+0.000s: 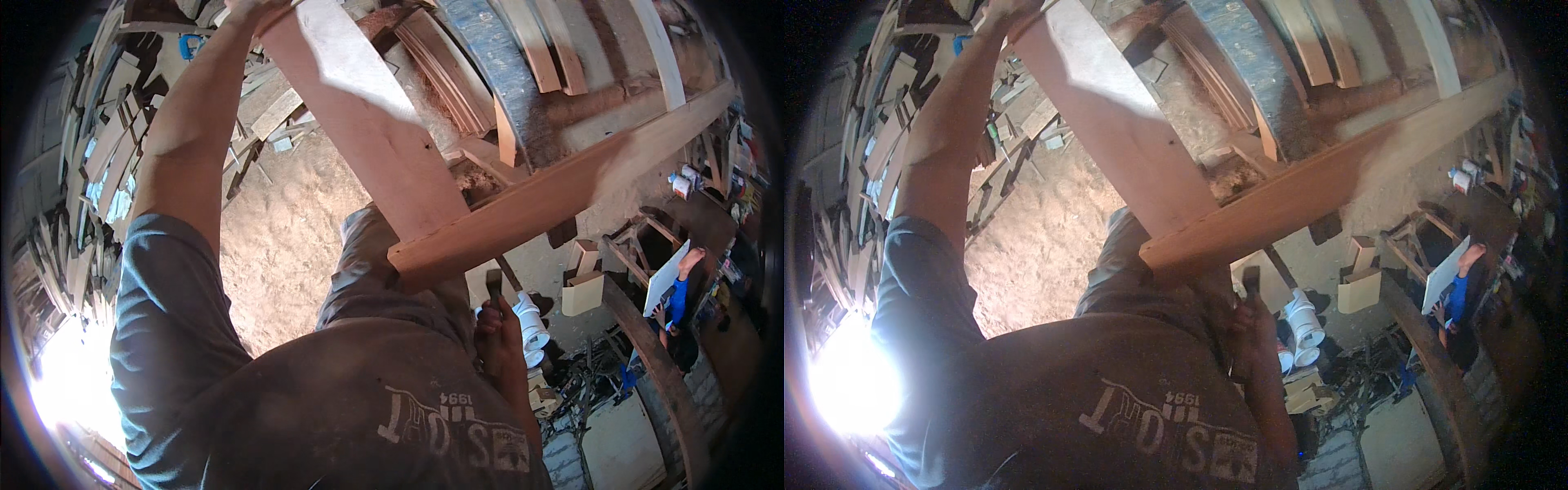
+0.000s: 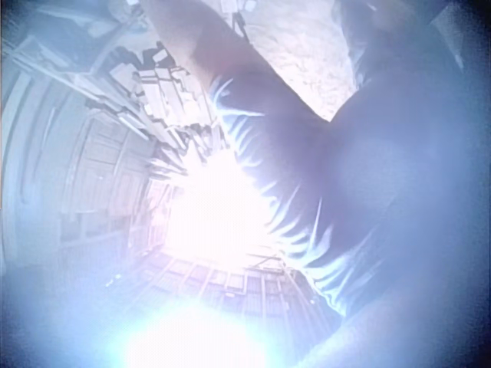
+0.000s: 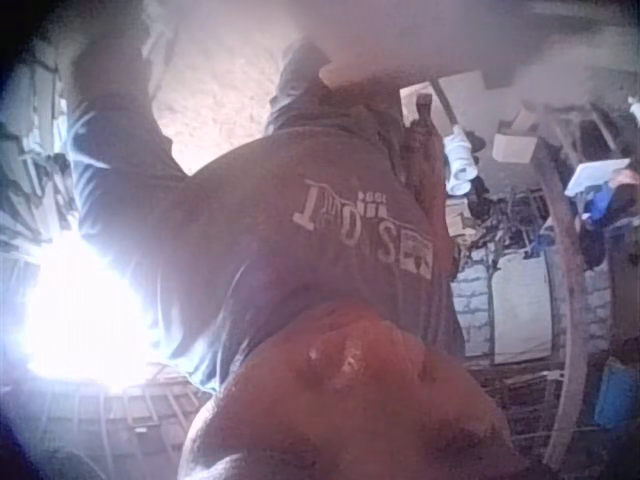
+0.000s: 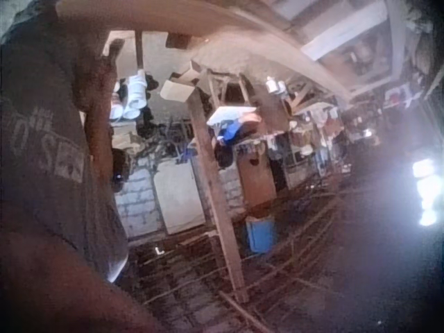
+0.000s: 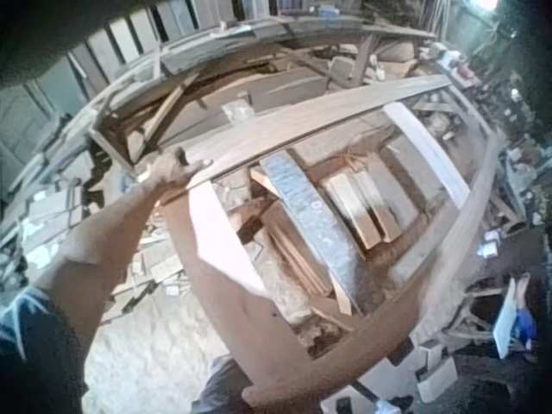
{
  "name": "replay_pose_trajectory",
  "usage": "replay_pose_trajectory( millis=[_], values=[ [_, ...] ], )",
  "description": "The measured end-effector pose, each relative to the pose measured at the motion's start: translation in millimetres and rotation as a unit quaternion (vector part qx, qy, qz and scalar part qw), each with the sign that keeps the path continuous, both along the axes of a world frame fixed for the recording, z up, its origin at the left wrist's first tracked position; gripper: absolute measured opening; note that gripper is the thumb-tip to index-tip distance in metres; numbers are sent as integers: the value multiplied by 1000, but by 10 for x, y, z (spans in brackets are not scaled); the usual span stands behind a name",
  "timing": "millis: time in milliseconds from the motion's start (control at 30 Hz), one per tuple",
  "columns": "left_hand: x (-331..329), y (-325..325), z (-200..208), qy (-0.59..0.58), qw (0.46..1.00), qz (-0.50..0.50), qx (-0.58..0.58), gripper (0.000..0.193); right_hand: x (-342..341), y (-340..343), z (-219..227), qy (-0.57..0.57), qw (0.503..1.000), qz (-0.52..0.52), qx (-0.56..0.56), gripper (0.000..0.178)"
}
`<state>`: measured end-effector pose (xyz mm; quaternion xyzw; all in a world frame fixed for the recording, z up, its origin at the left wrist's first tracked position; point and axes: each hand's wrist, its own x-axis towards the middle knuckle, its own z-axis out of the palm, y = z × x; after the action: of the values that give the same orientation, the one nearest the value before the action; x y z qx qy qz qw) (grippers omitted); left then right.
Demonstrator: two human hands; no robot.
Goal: The person assembles a wooden frame by placing planks into a jig, using a nail gun to fasten them, and smoothing surfaces with a hand plane and sanding block. The person repeatedly positions and secures planks within the frame structure.
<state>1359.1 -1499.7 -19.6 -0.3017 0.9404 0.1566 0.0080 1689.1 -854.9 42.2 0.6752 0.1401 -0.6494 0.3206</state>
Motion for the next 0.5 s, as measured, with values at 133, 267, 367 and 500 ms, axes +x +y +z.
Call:
replay_pose_trajectory(
  millis=[133,267,367,500],
  values=[
    [-33,-29,-76,5,1000,-4,-12,93,-67,-222,-79,1,1000,9,-29,35],
    [14,1,-93,38,999,-19,-26,94,53,-186,-10,51,992,96,-66,37],
    [10,13,-41,7,1000,-11,-9,94,-50,-195,-25,38,994,95,-29,38],
    [-29,-47,-86,7,1000,-8,-9,91,38,-20,-134,57,991,101,72,39]
  ],
)
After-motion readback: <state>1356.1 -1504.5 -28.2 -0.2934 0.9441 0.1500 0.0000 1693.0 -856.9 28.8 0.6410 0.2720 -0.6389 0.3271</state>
